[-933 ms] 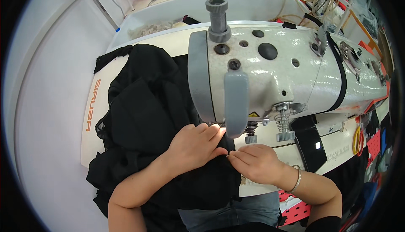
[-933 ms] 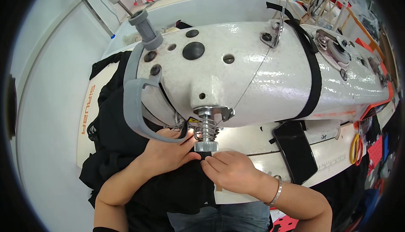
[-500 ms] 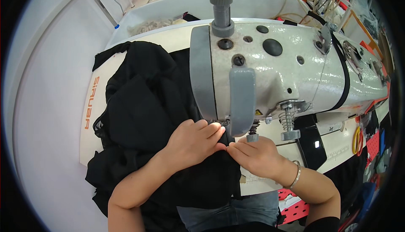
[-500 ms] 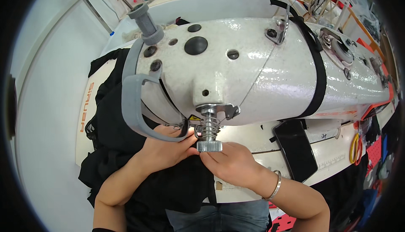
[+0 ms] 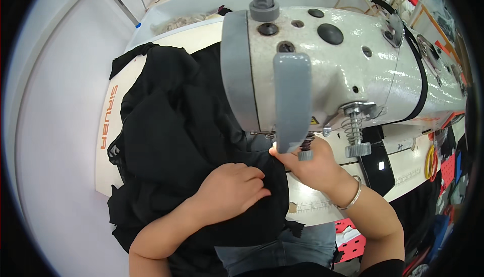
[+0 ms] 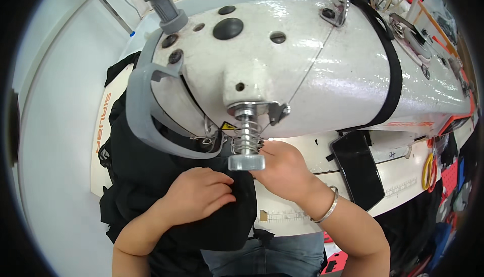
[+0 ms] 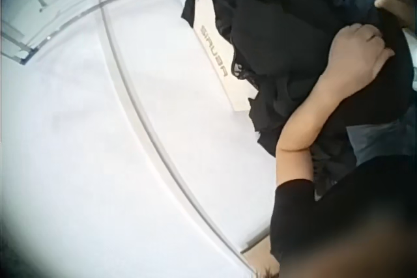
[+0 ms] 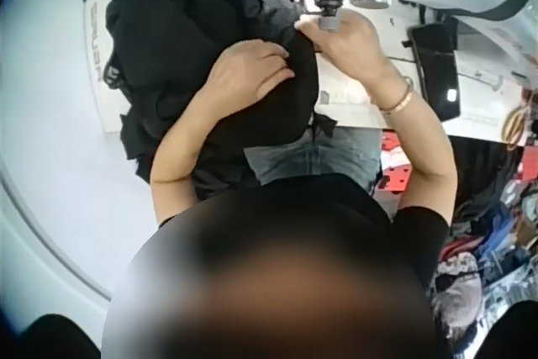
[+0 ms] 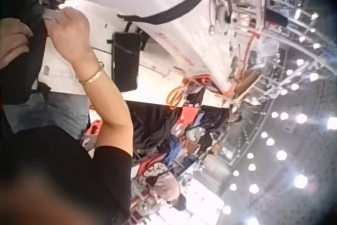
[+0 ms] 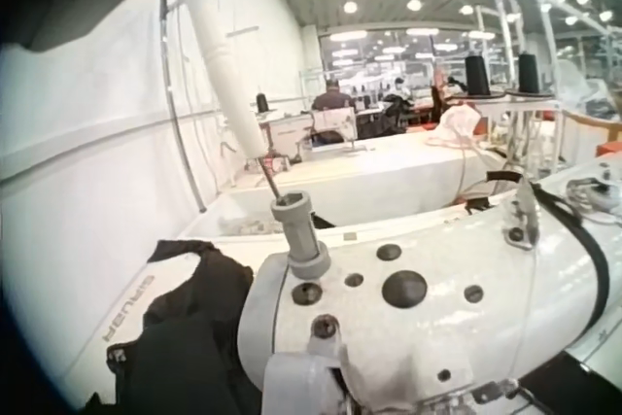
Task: Sewing black fabric pieces together using an industrial sewing machine.
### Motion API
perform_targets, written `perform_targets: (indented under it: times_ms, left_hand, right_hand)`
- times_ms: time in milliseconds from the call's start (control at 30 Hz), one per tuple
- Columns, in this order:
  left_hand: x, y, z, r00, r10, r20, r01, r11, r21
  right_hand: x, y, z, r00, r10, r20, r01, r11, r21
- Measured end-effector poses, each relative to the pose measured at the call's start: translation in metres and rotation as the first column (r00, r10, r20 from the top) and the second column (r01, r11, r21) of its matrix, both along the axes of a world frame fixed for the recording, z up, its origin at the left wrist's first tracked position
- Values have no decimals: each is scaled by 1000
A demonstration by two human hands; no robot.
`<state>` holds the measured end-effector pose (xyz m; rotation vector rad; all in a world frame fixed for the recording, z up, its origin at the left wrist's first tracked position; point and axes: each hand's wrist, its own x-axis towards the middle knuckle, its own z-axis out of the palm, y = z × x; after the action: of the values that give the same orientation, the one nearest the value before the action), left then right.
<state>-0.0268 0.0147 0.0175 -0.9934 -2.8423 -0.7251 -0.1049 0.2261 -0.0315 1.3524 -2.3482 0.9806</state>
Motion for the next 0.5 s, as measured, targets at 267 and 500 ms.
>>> perform_targets:
  times_ms: [267, 500]
  left_hand:
    - [-13, 2, -18, 964, 74, -255, -85, 996, -31]
    - [-10, 1, -21, 980, 113, -165, -121, 992, -36]
  right_hand:
    - [5, 4, 6, 987, -43, -157, 60, 992, 108]
    - [3, 6, 15, 997, -21, -71, 17, 999, -51]
